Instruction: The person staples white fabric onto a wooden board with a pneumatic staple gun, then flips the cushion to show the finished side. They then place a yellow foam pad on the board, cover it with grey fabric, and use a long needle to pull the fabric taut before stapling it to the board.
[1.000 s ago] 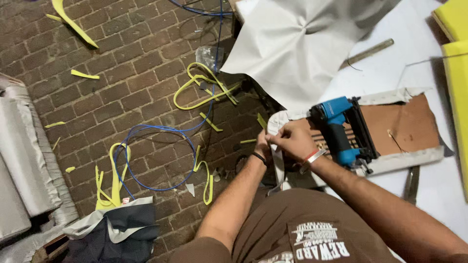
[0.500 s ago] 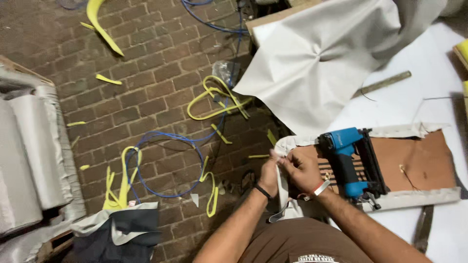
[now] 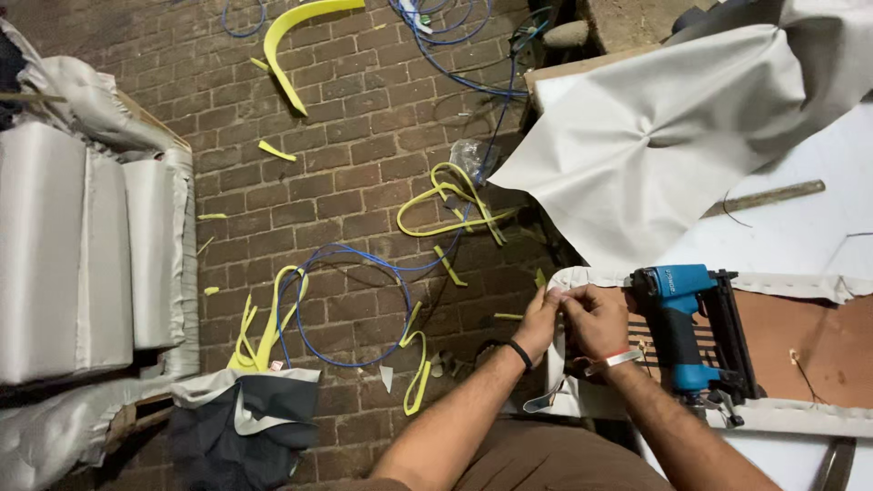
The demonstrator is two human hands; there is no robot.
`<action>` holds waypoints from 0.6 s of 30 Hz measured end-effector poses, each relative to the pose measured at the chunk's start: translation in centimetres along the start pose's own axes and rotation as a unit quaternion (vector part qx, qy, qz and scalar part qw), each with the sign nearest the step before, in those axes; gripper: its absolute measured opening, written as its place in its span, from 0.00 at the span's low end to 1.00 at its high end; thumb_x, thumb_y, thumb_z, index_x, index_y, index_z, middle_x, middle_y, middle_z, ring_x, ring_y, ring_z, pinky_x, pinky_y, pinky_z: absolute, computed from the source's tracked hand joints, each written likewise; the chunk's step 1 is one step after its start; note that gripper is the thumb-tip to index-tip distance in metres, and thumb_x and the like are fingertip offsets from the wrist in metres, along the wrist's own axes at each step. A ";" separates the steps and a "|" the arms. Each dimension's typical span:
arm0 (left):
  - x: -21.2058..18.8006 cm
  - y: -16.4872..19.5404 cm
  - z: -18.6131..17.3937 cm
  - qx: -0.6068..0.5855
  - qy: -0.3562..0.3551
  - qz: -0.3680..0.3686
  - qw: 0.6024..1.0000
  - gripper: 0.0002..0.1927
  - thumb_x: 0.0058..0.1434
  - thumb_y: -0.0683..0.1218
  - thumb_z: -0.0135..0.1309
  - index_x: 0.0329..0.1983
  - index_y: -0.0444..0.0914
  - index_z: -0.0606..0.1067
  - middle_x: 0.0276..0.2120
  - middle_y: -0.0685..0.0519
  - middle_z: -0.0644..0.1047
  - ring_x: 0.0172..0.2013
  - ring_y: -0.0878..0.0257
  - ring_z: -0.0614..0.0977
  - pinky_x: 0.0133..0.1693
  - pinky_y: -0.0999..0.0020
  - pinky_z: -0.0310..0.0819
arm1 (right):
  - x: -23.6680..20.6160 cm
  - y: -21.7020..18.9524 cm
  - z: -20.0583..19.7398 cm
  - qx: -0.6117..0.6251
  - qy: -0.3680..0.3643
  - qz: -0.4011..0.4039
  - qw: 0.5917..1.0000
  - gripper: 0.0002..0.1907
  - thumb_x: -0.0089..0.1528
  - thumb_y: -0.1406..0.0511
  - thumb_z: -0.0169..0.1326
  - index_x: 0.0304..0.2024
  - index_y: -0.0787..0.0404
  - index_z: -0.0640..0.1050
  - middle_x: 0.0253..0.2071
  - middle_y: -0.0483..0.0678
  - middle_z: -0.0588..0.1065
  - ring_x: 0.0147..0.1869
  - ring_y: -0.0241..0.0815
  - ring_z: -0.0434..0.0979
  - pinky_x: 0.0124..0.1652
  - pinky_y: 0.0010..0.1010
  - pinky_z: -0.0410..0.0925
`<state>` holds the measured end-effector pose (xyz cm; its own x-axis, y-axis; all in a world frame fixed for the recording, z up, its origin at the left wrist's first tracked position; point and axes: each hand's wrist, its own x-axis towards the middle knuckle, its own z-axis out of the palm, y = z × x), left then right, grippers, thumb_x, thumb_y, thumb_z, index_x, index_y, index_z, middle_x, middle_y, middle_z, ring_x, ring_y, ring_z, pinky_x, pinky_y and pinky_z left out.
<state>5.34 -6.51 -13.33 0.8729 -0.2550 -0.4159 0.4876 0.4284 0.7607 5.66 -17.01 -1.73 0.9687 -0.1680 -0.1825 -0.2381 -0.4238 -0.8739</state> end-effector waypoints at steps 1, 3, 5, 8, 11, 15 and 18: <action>-0.1 0.4 0.1 0.027 0.007 0.006 1.000 0.24 0.75 0.58 0.39 0.65 0.40 0.67 0.53 0.54 0.76 0.52 0.66 0.75 0.56 0.68 0.69 | 0.0 -0.3 -0.1 -0.022 0.001 -0.001 1.000 0.10 0.61 0.66 0.61 0.40 0.67 0.84 0.31 0.50 0.83 0.32 0.34 0.80 0.34 0.27 0.73; -0.5 0.5 0.3 0.052 0.010 0.030 0.998 0.23 0.76 0.56 0.40 0.63 0.37 0.69 0.52 0.52 0.77 0.51 0.64 0.75 0.55 0.67 0.69 | -0.4 -0.3 -0.8 -0.024 -0.016 -0.014 0.999 0.11 0.61 0.64 0.61 0.41 0.66 0.85 0.31 0.50 0.83 0.32 0.35 0.80 0.35 0.29 0.73; -0.8 0.8 0.6 0.054 0.005 0.069 0.996 0.21 0.77 0.53 0.43 0.61 0.33 0.71 0.50 0.49 0.77 0.50 0.62 0.75 0.55 0.65 0.70 | -0.7 -0.8 -2.1 0.021 -0.054 -0.039 0.998 0.14 0.63 0.61 0.59 0.43 0.65 0.85 0.32 0.50 0.84 0.32 0.37 0.80 0.36 0.31 0.72; -1.1 1.4 0.8 0.169 0.058 0.101 0.979 0.19 0.73 0.51 0.48 0.58 0.34 0.72 0.49 0.48 0.79 0.49 0.61 0.79 0.53 0.65 0.72 | -4.4 -0.7 -6.6 -0.176 0.061 -0.063 0.980 0.16 0.61 0.58 0.60 0.46 0.61 0.84 0.38 0.53 0.82 0.39 0.44 0.83 0.41 0.35 0.74; -1.3 2.0 0.6 0.168 0.054 0.076 0.981 0.19 0.71 0.51 0.51 0.56 0.34 0.74 0.47 0.47 0.80 0.47 0.61 0.80 0.51 0.64 0.73 | -6.4 -0.4 -11.5 -0.406 0.159 -0.169 0.884 0.16 0.59 0.57 0.61 0.46 0.56 0.84 0.49 0.53 0.80 0.56 0.55 0.80 0.58 0.44 0.72; -1.7 2.5 0.4 0.132 0.043 0.053 0.989 0.22 0.69 0.53 0.53 0.58 0.35 0.74 0.48 0.50 0.80 0.47 0.64 0.80 0.50 0.66 0.73 | -5.8 1.0 -13.2 -0.307 0.066 0.088 0.945 0.39 0.56 0.52 0.66 0.63 0.65 0.71 0.51 0.65 0.78 0.53 0.62 0.80 0.52 0.48 0.72; -2.3 3.0 0.3 0.130 0.038 0.073 0.988 0.23 0.68 0.54 0.55 0.57 0.33 0.75 0.45 0.50 0.81 0.44 0.63 0.80 0.48 0.65 0.74 | -5.2 2.8 -12.4 -0.345 0.038 0.065 0.936 0.50 0.52 0.52 0.69 0.69 0.64 0.61 0.53 0.67 0.76 0.55 0.64 0.78 0.52 0.48 0.71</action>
<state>4.75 -4.88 -9.98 0.9371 -0.1362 -0.3214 0.3448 0.2163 0.9134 -0.91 -28.35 2.41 0.9270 -0.3098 -0.2115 -0.3673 -0.8643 -0.3436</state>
